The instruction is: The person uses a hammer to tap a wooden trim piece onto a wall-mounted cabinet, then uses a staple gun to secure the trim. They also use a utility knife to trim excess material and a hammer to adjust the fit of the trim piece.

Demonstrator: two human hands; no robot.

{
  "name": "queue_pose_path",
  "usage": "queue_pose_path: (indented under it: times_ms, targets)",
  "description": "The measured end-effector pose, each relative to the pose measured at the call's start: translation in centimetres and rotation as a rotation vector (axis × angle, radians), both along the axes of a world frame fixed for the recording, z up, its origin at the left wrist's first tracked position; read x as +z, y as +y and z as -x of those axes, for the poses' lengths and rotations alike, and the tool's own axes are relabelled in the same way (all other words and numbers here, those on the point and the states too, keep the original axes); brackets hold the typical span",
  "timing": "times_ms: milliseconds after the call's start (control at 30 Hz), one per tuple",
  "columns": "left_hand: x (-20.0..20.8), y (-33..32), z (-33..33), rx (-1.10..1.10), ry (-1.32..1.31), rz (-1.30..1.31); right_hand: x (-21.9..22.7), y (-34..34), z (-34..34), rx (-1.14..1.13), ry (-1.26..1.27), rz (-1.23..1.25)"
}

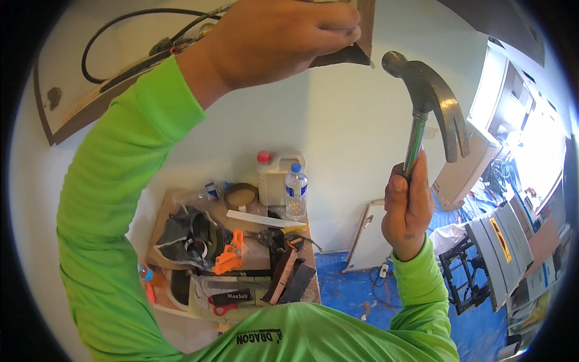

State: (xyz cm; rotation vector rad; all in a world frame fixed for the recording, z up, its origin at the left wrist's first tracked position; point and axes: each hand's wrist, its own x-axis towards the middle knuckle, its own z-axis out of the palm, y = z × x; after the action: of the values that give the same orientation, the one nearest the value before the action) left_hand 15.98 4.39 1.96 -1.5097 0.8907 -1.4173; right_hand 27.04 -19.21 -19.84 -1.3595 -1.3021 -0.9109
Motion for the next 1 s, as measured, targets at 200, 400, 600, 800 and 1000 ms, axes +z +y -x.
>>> queue_pose_path:
  times_ms: [200,400,600,800,1000]
  targets:
    - [-0.5,-1.4,1.6,0.179,-0.035,0.051,0.2,-0.5,0.3,0.016,0.073,-0.029]
    - [-0.5,-1.9,1.9,0.306,-0.063,0.041,0.4,-0.9,-0.2,0.143,0.076,-0.032]
    - [-0.3,-2.3,1.3,0.284,-0.095,0.013,0.1,-1.4,-0.6,0.154,0.094,-0.048]
    - [-0.4,-2.1,1.0,0.276,-0.076,0.015,-0.4,-1.3,-1.3,0.209,0.099,-0.078]
    - [-0.4,-2.1,1.2,0.285,-0.064,0.021,-0.4,-1.1,-1.1,0.228,0.088,-0.089]
